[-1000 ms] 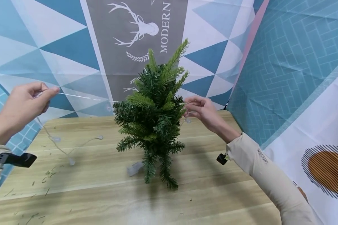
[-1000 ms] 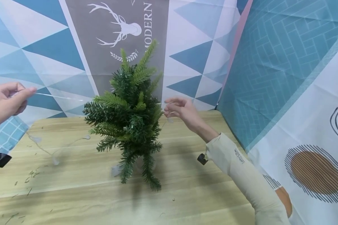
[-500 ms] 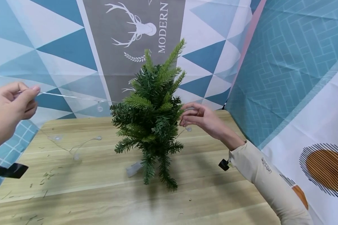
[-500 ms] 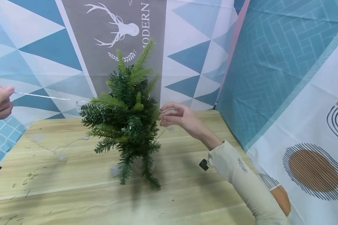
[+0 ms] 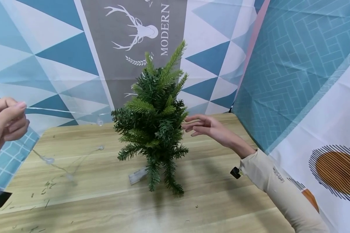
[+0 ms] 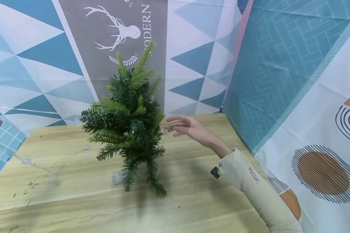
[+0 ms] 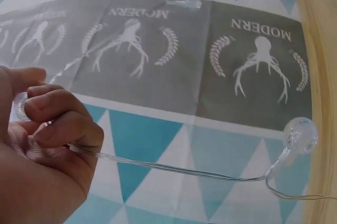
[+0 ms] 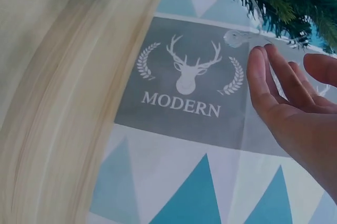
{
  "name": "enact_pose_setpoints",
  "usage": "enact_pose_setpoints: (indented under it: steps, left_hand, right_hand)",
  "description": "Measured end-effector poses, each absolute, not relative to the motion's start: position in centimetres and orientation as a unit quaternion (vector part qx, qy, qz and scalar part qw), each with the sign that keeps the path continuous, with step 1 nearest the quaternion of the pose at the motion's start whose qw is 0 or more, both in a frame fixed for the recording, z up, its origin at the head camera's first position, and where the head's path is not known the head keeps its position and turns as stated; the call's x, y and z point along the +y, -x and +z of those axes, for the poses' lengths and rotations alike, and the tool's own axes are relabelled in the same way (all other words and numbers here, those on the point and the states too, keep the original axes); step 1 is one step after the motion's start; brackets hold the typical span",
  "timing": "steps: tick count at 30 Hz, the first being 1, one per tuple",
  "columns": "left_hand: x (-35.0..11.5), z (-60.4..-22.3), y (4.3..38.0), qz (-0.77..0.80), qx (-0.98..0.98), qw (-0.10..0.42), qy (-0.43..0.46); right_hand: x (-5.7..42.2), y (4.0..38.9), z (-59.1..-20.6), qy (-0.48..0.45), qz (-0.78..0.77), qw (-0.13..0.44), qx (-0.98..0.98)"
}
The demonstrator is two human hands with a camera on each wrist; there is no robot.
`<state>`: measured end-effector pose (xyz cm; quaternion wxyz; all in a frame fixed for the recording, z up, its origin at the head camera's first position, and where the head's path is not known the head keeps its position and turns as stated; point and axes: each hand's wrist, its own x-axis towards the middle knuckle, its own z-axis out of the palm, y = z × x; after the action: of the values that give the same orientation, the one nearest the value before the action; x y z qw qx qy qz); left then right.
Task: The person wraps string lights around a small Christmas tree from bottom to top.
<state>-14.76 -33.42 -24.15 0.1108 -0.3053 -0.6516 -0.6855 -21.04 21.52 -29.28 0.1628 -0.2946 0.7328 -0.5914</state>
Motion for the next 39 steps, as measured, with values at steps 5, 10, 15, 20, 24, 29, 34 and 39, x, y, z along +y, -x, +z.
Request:
enact_pose_setpoints:
  steps: [5,10,15,20,24,29,34,39]
  left_hand:
    - [-33.8,-24.4,14.3,-0.697,-0.632,0.085,0.327]
    - [-34.1,-25.0,13.7,-0.728,-0.599,0.043,0.329]
    - [-33.1,-25.5,12.9,-0.749,-0.555,0.008,0.363]
    - [-31.7,-25.5,12.2,-0.761,-0.512,-0.009,0.398]
    - [-31.2,-25.1,11.6,-0.785,-0.479,-0.019,0.392]
    - [-30.3,-25.1,11.2,-0.796,-0.45,-0.002,0.405]
    - [-28.6,-25.4,10.8,-0.79,-0.424,0.022,0.442]
    - [-26.8,-25.7,9.7,-0.787,-0.426,0.049,0.444]
  right_hand:
    - [22.2,20.5,-28.9,0.291,-0.589,0.142,0.74]
    - [22.9,19.2,-28.1,0.286,-0.589,0.091,0.75]
    - [23.2,17.3,-27.0,0.309,-0.574,0.025,0.758]
    - [22.6,15.0,-26.0,0.344,-0.556,-0.025,0.756]
    - [21.8,12.8,-25.4,0.364,-0.565,-0.054,0.739]
    - [20.5,10.5,-25.6,0.382,-0.573,-0.073,0.721]
    - [18.9,8.9,-26.0,0.43,-0.556,-0.038,0.71]
    - [16.6,7.5,-25.6,0.468,-0.532,0.004,0.706]
